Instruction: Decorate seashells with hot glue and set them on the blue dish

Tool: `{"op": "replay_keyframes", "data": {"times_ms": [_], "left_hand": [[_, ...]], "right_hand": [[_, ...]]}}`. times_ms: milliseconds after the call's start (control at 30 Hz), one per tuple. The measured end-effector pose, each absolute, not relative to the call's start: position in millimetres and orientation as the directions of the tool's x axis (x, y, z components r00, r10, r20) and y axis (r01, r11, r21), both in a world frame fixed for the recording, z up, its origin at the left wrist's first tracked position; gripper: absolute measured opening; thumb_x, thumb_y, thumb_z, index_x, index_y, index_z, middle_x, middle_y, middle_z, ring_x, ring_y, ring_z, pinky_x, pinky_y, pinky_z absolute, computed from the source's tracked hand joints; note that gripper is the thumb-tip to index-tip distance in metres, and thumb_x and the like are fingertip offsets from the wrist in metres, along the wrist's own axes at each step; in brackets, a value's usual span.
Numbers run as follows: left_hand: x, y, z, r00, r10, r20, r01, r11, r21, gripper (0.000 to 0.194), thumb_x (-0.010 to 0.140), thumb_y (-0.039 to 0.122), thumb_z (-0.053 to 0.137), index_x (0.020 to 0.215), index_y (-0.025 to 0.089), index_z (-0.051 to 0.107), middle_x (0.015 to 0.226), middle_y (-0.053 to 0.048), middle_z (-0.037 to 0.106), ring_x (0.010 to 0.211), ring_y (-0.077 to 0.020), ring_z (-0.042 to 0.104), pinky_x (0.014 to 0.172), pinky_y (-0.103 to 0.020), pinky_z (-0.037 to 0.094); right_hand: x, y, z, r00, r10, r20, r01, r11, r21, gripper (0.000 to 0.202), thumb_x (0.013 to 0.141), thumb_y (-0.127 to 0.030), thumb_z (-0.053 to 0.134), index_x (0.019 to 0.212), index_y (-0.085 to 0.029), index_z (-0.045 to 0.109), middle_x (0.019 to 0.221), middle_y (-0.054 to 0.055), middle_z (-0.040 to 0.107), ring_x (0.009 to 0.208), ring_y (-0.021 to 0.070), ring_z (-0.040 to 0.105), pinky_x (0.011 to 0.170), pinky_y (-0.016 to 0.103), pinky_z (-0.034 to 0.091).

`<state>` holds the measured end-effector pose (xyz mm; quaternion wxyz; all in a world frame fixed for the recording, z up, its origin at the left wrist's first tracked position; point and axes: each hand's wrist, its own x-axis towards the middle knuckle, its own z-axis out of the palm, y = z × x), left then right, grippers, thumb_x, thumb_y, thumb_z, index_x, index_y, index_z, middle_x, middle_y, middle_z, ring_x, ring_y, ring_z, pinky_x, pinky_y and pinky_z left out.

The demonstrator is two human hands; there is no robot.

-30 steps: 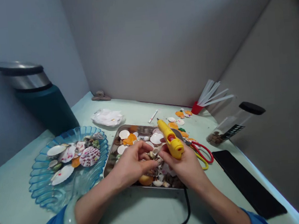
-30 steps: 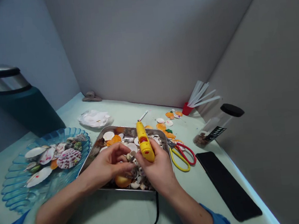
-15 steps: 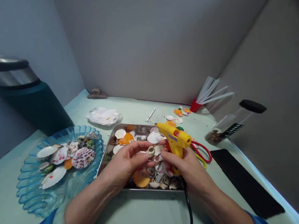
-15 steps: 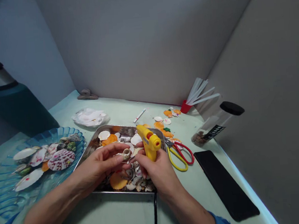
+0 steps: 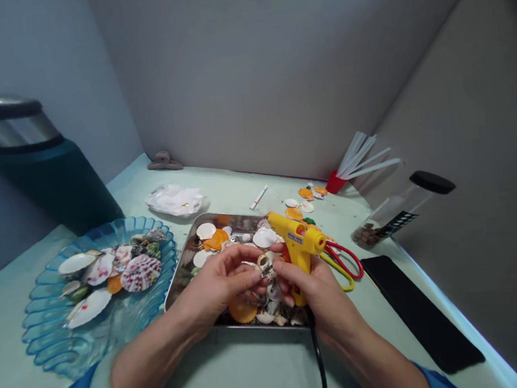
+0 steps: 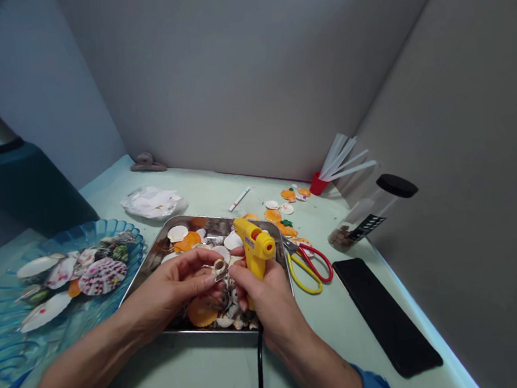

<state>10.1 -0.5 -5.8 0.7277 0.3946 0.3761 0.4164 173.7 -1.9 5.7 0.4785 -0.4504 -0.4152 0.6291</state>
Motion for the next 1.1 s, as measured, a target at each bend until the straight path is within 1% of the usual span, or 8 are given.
{"op": "replay_keyframes", "data": {"times_ms": [233, 533, 667, 733, 833, 900, 1000, 1100], "left_hand": [[11.2, -0.3, -0.6, 0.412, 0.889, -0.199, -0.336, 0.351, 0.874, 0.025, 0.078, 0.021, 0.072, 0.098, 0.015, 0.059, 0.082, -0.003, 0.065, 0.071, -0.0111, 0.062, 0.071, -0.024, 0.050], [10.6, -0.3, 3.9, 0.418, 0.876, -0.242, -0.463, 0.434, 0.773, 0.027, 0.074, 0.011, 0.073, 0.100, 0.013, 0.063, 0.082, -0.004, 0.066, 0.070, -0.0119, 0.065, 0.071, -0.024, 0.054], [9.0, 1.3, 6.2, 0.326, 0.909, -0.261, -0.523, 0.403, 0.751, 0.028, 0.074, 0.007, 0.071, 0.100, 0.013, 0.064, 0.084, -0.005, 0.067, 0.073, -0.0135, 0.067, 0.071, -0.025, 0.055], [7.4, 3.4, 8.1, 0.263, 0.929, -0.260, -0.554, 0.365, 0.748, 0.027, 0.074, 0.005, 0.070, 0.099, 0.012, 0.065, 0.083, -0.005, 0.067, 0.072, -0.0131, 0.066, 0.070, -0.024, 0.055], [4.1, 7.8, 10.6, 0.187, 0.955, -0.231, -0.606, 0.297, 0.738, 0.024, 0.074, 0.003, 0.069, 0.096, 0.011, 0.066, 0.083, -0.005, 0.067, 0.070, -0.0124, 0.066, 0.069, -0.023, 0.056], [2.0, 10.5, 11.3, 0.141, 0.964, -0.225, -0.633, 0.263, 0.728, 0.023, 0.073, 0.003, 0.069, 0.095, 0.010, 0.067, 0.083, -0.006, 0.067, 0.070, -0.0127, 0.066, 0.068, -0.024, 0.056], [0.1, 12.6, 11.4, 0.100, 0.968, -0.231, -0.649, 0.239, 0.722, 0.023, 0.073, 0.003, 0.070, 0.094, 0.011, 0.068, 0.083, -0.006, 0.067, 0.071, -0.0134, 0.066, 0.067, -0.023, 0.056], [0.5, 12.5, 11.3, 0.098, 0.968, -0.233, -0.641, 0.240, 0.729, 0.023, 0.073, 0.004, 0.070, 0.095, 0.011, 0.068, 0.085, -0.007, 0.068, 0.072, -0.0136, 0.066, 0.069, -0.024, 0.056]], "right_hand": [[172.7, -2.0, 4.7, -0.128, 0.979, -0.159, -0.213, -0.184, -0.960, 0.036, 0.077, -0.034, 0.072, 0.103, -0.016, 0.056, 0.055, -0.008, 0.049, 0.045, 0.0063, 0.041, 0.039, 0.015, 0.035], [174.9, -1.5, 5.8, -0.120, 0.985, -0.123, -0.153, -0.141, -0.978, 0.040, 0.076, -0.041, 0.072, 0.104, -0.017, 0.058, 0.056, -0.007, 0.049, 0.046, 0.0082, 0.042, 0.040, 0.018, 0.037], [191.1, -0.5, 8.4, -0.134, 0.991, -0.018, 0.061, -0.010, -0.998, 0.031, 0.082, -0.041, 0.067, 0.103, -0.019, 0.062, 0.057, -0.006, 0.051, 0.046, 0.0094, 0.044, 0.044, 0.021, 0.038], [202.6, -1.3, 9.1, -0.164, 0.984, 0.071, 0.170, 0.099, -0.981, 0.027, 0.082, -0.037, 0.067, 0.104, -0.022, 0.064, 0.068, -0.002, 0.058, 0.053, 0.0125, 0.051, 0.048, 0.023, 0.043], [217.0, -2.8, 7.5, -0.284, 0.935, 0.212, 0.323, 0.302, -0.897, 0.014, 0.082, -0.030, 0.066, 0.094, -0.023, 0.068, 0.082, 0.003, 0.067, 0.069, 0.0196, 0.061, 0.061, 0.030, 0.050], [222.0, -3.6, 5.5, -0.358, 0.900, 0.250, 0.399, 0.390, -0.830, 0.010, 0.085, -0.027, 0.063, 0.093, -0.023, 0.068, 0.086, 0.005, 0.070, 0.074, 0.0221, 0.064, 0.065, 0.032, 0.051], [222.7, -4.4, 4.4, -0.440, 0.860, 0.259, 0.459, 0.463, -0.758, 0.009, 0.087, -0.028, 0.060, 0.083, -0.022, 0.066, 0.079, 0.004, 0.068, 0.070, 0.0226, 0.064, 0.061, 0.032, 0.050], [219.9, -4.7, 6.5, -0.489, 0.835, 0.252, 0.466, 0.494, -0.734, 0.014, 0.089, -0.029, 0.056, 0.077, -0.022, 0.060, 0.072, 0.003, 0.064, 0.065, 0.0208, 0.063, 0.057, 0.030, 0.048]]}}
